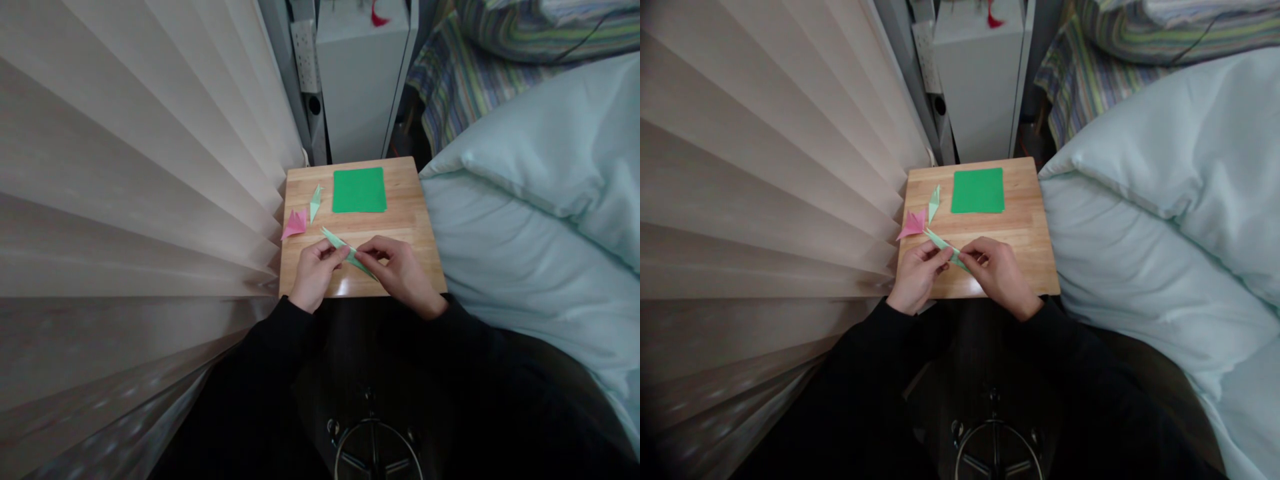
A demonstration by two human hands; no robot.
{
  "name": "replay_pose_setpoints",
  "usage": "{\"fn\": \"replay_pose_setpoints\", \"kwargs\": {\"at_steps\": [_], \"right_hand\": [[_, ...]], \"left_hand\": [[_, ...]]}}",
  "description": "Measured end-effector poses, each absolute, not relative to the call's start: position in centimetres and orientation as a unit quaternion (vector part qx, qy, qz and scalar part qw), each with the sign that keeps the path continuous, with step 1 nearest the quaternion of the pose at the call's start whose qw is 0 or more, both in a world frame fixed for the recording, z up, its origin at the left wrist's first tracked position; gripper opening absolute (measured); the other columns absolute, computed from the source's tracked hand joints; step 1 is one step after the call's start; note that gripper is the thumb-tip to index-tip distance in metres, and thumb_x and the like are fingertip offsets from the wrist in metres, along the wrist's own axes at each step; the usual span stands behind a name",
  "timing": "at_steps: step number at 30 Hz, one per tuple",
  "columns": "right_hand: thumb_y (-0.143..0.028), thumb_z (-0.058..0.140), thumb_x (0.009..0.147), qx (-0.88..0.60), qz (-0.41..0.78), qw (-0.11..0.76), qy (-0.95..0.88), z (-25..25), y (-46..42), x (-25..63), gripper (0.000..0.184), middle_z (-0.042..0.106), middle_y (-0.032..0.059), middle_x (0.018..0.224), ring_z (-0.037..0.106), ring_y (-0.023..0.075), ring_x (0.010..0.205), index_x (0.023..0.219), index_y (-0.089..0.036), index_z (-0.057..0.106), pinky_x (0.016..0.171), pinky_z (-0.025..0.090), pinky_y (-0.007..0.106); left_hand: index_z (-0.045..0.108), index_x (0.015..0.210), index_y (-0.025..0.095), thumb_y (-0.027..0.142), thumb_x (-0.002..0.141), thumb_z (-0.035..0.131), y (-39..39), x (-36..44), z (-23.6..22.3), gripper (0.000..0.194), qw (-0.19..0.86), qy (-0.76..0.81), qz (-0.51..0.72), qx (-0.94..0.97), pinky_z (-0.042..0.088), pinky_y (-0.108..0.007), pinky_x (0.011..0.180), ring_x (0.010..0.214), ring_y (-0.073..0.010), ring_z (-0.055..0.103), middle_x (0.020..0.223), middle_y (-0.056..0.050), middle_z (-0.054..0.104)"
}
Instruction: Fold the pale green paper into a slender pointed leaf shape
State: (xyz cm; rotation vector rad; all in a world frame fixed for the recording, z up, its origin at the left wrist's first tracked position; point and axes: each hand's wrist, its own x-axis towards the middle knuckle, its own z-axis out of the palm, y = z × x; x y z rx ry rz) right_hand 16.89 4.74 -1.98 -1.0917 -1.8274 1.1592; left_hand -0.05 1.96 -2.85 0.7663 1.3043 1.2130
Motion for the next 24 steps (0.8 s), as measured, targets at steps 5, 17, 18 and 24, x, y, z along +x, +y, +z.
{"fn": "replay_pose_setpoints", "kwargs": {"at_steps": [5, 17, 18, 24], "right_hand": [[-0.025, 0.056, 0.099, -0.412, 0.271, 0.353, -0.795, -2.3, 4.5, 17.1, 0.024, 0.069, 0.0084, 0.082, 0.062, 0.0228, 0.080, 0.080, -0.021, 0.070, 0.075, 0.048, 0.039], [-0.041, 0.078, 0.082, -0.437, 0.604, 0.384, -0.545, -3.1, 5.1, 16.5, 0.026, 0.074, 0.0062, 0.085, 0.069, 0.0193, 0.074, 0.093, -0.018, 0.072, 0.072, 0.055, 0.036], [-0.042, 0.081, 0.079, -0.434, 0.620, 0.383, -0.529, -3.3, 5.1, 16.4, 0.028, 0.074, 0.0049, 0.080, 0.068, 0.0185, 0.071, 0.089, -0.018, 0.072, 0.069, 0.055, 0.035], [-0.045, 0.086, 0.070, -0.465, 0.641, 0.398, -0.463, -3.6, 5.1, 16.4, 0.032, 0.073, 0.0030, 0.074, 0.069, 0.0179, 0.069, 0.082, -0.019, 0.070, 0.070, 0.058, 0.036]], "left_hand": [[0.074, 0.092, 0.017, 0.040, 0.073, 0.089, 1.6, 0.8, -2.2, 0.034, 0.600, 0.524, 0.536, 0.278, 0.050, -0.023, 0.072, 0.077, -0.0099, 0.061, 0.087, -0.001, 0.068], [0.073, 0.098, 0.018, 0.027, 0.073, 0.087, 1.9, 0.6, -1.9, 0.030, 0.601, 0.475, 0.591, 0.254, 0.054, -0.026, 0.087, 0.090, -0.0120, 0.068, 0.096, -0.002, 0.073], [0.073, 0.098, 0.018, 0.027, 0.073, 0.087, 2.0, 0.6, -1.9, 0.030, 0.600, 0.475, 0.591, 0.257, 0.054, -0.027, 0.089, 0.091, -0.0123, 0.068, 0.098, -0.002, 0.073], [0.074, 0.098, 0.018, 0.034, 0.076, 0.087, 1.9, 0.6, -2.3, 0.031, 0.606, 0.479, 0.570, 0.278, 0.057, -0.033, 0.094, 0.091, -0.0149, 0.071, 0.096, -0.004, 0.075]]}}
